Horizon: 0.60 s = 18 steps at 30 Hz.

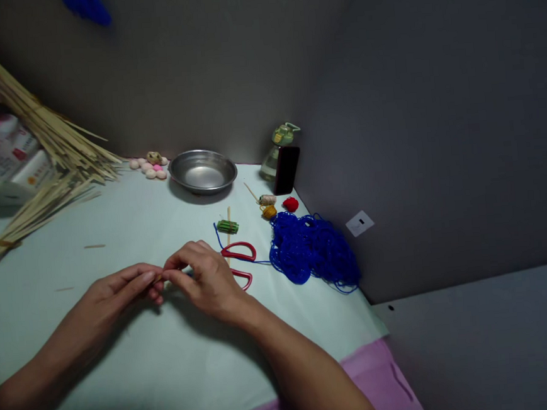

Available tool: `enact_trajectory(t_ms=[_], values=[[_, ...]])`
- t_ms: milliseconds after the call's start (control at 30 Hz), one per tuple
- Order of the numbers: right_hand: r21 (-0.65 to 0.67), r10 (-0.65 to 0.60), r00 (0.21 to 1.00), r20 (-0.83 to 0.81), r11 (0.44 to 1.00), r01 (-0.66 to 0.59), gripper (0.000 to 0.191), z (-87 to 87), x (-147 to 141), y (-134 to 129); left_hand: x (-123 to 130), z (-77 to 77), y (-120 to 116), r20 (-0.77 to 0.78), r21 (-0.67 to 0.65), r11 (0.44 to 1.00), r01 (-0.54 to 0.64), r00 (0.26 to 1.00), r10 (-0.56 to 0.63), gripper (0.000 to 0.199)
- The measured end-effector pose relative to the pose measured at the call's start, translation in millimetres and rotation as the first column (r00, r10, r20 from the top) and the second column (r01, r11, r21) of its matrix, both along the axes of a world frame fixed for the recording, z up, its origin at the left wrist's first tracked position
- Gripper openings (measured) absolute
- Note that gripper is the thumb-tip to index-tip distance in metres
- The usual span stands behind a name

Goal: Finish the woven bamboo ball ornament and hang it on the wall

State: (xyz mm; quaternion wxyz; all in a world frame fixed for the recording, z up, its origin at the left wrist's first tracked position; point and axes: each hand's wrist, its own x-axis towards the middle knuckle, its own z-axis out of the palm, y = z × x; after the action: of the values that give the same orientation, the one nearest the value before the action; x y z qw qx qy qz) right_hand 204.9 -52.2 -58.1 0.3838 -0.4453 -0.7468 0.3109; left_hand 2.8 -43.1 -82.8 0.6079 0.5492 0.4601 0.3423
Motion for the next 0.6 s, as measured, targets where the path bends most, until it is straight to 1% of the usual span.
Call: enact_trajectory(t_ms=[100,333,400,600], values=[[0.029,-0.008,1.0,0.006,1.0,0.008,0.012,0.6,0.4,0.0,-1.2,-2.0,0.0,0.029,-0.01,1.0,-0.003,1.0,0.003,0.028],[0.0,-0.025,0.999,0.036,1.0,0.025,0.01,-0.4,1.8,-0.2,0.5,-1.3,-3.6,0.065,0.007,1.0,-0.008,0.998,0.008,0.023],[0.0,-0.023,0.999,0.034,1.0,0.023,0.01,-0.3,1.8,0.0,1.2,-0.5,-4.6,0.047,0.034,0.999,-0.019,0.999,0.017,0.023],[0.003,-0.031,0.999,0.03,1.0,0.031,0.013,-1.1,0.2,0.0,1.4,1.6,-5.2,-0.077,0.111,0.993,-0.04,0.996,0.049,0.021]])
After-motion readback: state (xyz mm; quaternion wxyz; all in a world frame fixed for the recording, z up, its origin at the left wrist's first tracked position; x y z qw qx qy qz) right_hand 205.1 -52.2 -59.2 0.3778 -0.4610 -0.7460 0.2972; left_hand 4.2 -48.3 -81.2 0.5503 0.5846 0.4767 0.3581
